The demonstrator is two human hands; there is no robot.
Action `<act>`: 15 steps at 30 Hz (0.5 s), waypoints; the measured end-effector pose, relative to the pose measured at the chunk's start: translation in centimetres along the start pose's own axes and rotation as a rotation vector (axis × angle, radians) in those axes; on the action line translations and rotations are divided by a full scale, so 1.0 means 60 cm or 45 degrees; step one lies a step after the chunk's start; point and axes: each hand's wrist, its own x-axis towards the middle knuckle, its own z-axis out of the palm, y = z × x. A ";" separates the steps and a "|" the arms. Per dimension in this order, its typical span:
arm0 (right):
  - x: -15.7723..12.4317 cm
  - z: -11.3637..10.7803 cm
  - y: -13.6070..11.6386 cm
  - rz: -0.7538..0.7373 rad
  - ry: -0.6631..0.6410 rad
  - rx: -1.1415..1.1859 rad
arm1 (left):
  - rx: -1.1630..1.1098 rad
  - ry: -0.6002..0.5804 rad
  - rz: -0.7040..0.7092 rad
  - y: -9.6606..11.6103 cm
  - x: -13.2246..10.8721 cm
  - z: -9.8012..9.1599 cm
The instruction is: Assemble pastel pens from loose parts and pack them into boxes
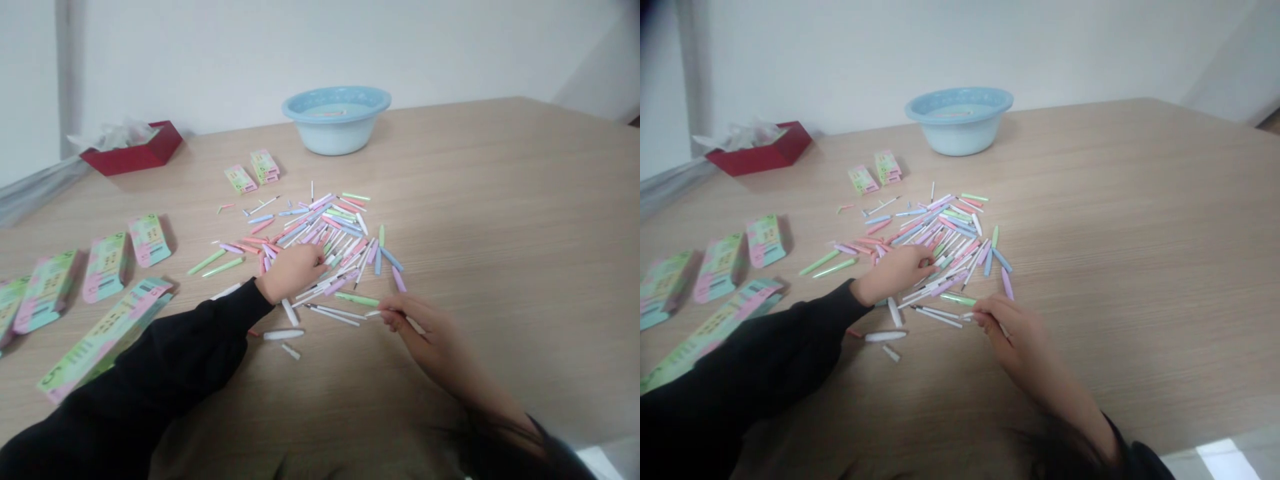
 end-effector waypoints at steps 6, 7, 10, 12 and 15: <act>0.001 0.002 0.004 0.116 0.017 0.018 | -0.207 0.092 0.065 0.001 -0.013 -0.032; 0.003 -0.001 0.000 0.127 0.028 0.018 | -0.242 0.104 0.074 0.003 -0.025 -0.046; 0.015 -0.013 -0.025 0.068 0.064 -0.018 | -0.381 0.095 0.134 0.011 -0.081 -0.085; 0.031 -0.023 -0.055 -0.020 0.101 -0.062 | -0.564 0.031 0.236 0.020 -0.131 -0.101; 0.058 -0.029 -0.113 -0.179 0.106 -0.122 | -0.762 -0.070 0.286 0.033 -0.200 -0.102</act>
